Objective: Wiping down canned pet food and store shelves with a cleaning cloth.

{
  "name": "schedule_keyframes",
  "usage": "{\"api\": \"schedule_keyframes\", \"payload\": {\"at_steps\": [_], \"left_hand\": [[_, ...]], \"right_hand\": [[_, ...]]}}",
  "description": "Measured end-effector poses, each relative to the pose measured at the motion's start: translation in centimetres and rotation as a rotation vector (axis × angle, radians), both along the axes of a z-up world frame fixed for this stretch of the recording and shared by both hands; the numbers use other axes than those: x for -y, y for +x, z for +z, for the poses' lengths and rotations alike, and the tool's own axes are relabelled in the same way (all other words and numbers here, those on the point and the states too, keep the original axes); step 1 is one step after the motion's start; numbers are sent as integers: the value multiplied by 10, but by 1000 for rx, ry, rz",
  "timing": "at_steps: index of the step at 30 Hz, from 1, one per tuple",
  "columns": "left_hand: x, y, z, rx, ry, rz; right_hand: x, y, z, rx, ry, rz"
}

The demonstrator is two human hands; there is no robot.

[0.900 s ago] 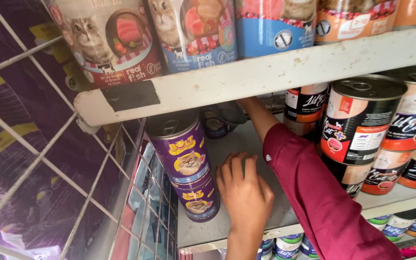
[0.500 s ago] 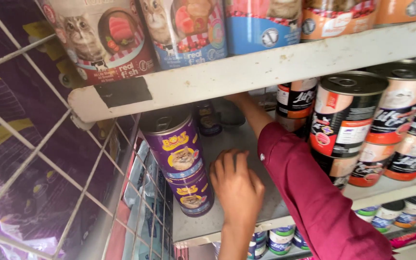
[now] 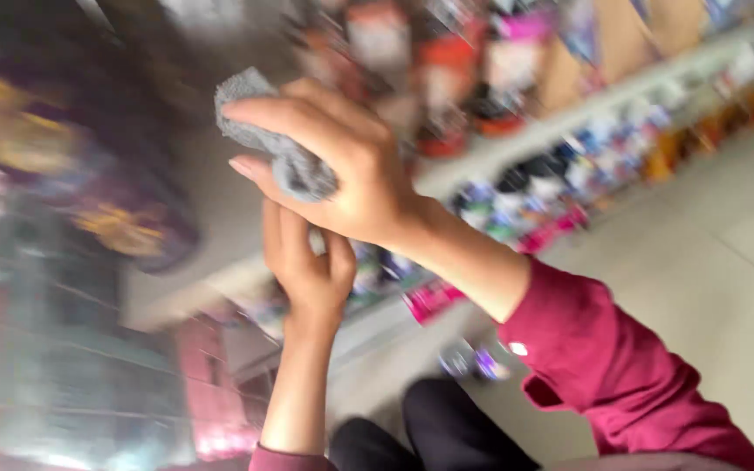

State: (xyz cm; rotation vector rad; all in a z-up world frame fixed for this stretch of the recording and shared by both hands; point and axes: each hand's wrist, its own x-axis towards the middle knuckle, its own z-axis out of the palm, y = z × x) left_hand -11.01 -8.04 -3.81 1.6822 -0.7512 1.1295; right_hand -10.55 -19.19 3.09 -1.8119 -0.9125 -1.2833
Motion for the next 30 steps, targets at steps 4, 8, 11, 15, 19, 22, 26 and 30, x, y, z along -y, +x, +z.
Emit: {"api": "schedule_keyframes", "payload": {"at_steps": [4,8,11,15,19,22,26,30], "left_hand": [[86,-56,-68,153,17,-104],[155,-78,-186,-113,225,-248],[193,-84,-278,-246,354,-286],[213,-92,-375,-723,812,-234],[223,-92,-411,-998,922,-310],[230,-84,-431,-1150,946,-314],[229,-75,-454,-1296,797,-328],[230,-72,-472,-1322,578,-355]], "right_hand": [[92,-86,-63,-75,-28,-80],[162,-127,-151,-276,84,-267],[203,-135,-229,-439,176,-331],[238,-130,-330,-701,349,-410],[262,-119,-431,-816,309,-540],[264,-118,-480,-947,298,-557],[262,-116,-524,-1281,529,-492],[266,-113,-511,-1610,861,-461]]}}
